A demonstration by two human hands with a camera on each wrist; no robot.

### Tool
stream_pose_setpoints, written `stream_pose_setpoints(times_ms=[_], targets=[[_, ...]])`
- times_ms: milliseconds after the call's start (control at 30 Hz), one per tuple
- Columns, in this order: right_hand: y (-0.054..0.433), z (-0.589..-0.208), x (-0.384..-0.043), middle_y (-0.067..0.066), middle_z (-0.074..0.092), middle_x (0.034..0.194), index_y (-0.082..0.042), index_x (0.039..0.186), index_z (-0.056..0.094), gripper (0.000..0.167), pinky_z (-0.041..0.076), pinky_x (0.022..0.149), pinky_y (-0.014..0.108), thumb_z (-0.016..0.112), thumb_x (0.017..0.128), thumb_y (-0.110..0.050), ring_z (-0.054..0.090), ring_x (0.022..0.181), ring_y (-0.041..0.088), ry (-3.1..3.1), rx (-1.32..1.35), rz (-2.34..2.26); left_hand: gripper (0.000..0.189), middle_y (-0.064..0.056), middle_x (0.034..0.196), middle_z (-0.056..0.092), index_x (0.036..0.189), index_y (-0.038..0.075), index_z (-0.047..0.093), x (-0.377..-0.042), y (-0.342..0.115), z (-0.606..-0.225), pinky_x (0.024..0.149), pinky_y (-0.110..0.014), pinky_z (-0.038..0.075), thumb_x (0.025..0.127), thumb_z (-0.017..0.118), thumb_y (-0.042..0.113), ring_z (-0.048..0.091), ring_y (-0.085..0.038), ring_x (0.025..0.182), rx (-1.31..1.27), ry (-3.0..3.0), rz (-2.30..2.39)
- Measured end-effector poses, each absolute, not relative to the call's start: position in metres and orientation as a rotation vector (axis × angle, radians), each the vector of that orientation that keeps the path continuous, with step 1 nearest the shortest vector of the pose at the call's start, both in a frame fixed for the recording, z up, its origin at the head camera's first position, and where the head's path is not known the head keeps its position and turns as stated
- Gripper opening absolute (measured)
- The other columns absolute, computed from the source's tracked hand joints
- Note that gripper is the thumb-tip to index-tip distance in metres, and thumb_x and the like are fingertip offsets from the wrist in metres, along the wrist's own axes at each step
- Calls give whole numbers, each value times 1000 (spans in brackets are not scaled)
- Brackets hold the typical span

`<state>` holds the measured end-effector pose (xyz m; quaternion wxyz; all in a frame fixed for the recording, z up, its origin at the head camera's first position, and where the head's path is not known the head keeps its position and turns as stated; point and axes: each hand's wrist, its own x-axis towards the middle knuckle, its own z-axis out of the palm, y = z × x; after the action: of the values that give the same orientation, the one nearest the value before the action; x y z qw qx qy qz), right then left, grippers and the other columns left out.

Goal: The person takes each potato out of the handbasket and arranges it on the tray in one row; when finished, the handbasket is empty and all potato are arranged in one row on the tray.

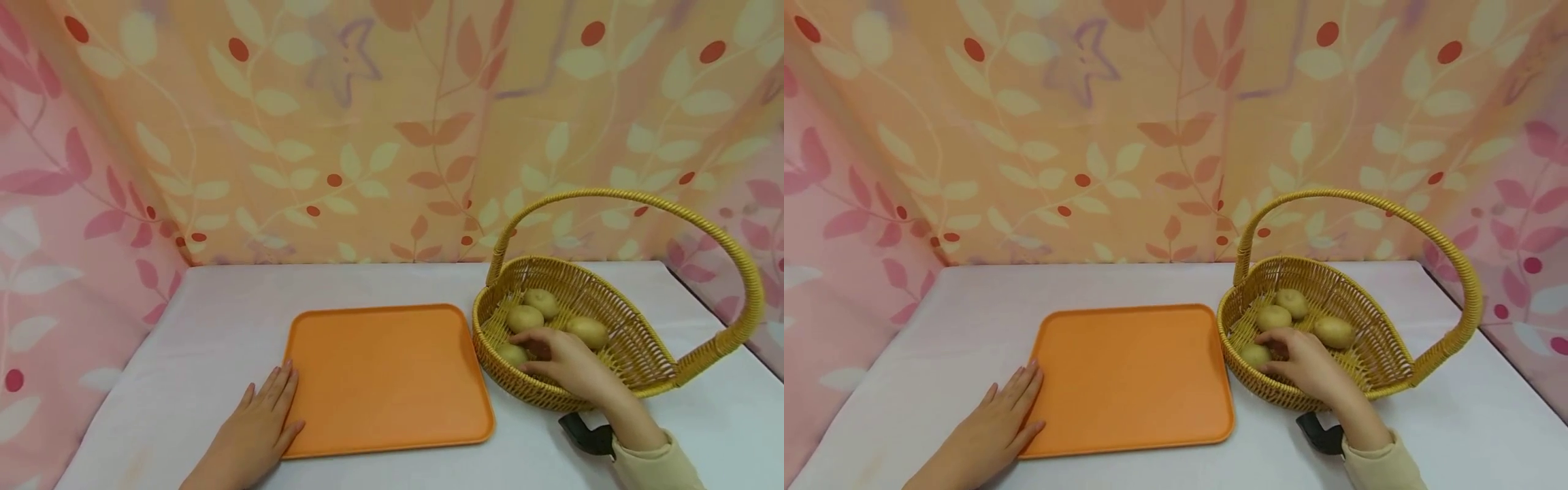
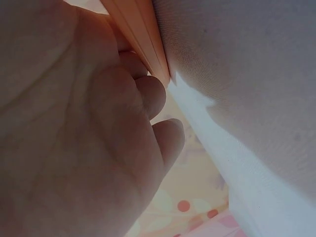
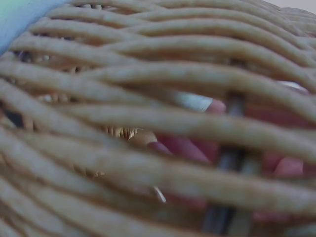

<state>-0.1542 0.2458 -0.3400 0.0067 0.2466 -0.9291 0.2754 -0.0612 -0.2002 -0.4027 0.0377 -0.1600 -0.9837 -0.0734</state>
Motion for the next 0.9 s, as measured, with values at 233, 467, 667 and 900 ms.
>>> stream_pose_setpoints(times_ms=[233,467,667,900], targets=[[248,-341,-149,9,66,108,-4,108,67,35,52,79,40,78,75,-7,63,95,26,-2930,721,837,69,-20,148,33,139,-6,41,-63,-201,-412,101,-61,30,89,63,37,34,-35,134,-510,-3030,-249],[242,-340,-154,10,65,116,-4,118,65,40,49,88,45,74,79,-9,61,107,28,-2936,795,812,71,-20,148,33,139,-6,41,-65,-209,-417,102,-60,30,88,64,38,34,-35,134,-491,-3027,-233],[239,-338,-154,11,68,111,-4,115,68,36,50,84,43,74,80,-11,62,102,24,-2945,818,753,73,-20,148,33,140,-6,38,-65,-214,-416,102,-60,28,89,62,41,31,-33,136,-489,-3047,-239],[244,-338,-151,9,71,97,-2,105,72,33,54,76,38,79,74,-12,66,90,21,-2891,695,782,67,-22,147,34,138,-8,40,-66,-210,-412,101,-60,30,89,64,30,36,-37,132,-490,-3001,-197]])
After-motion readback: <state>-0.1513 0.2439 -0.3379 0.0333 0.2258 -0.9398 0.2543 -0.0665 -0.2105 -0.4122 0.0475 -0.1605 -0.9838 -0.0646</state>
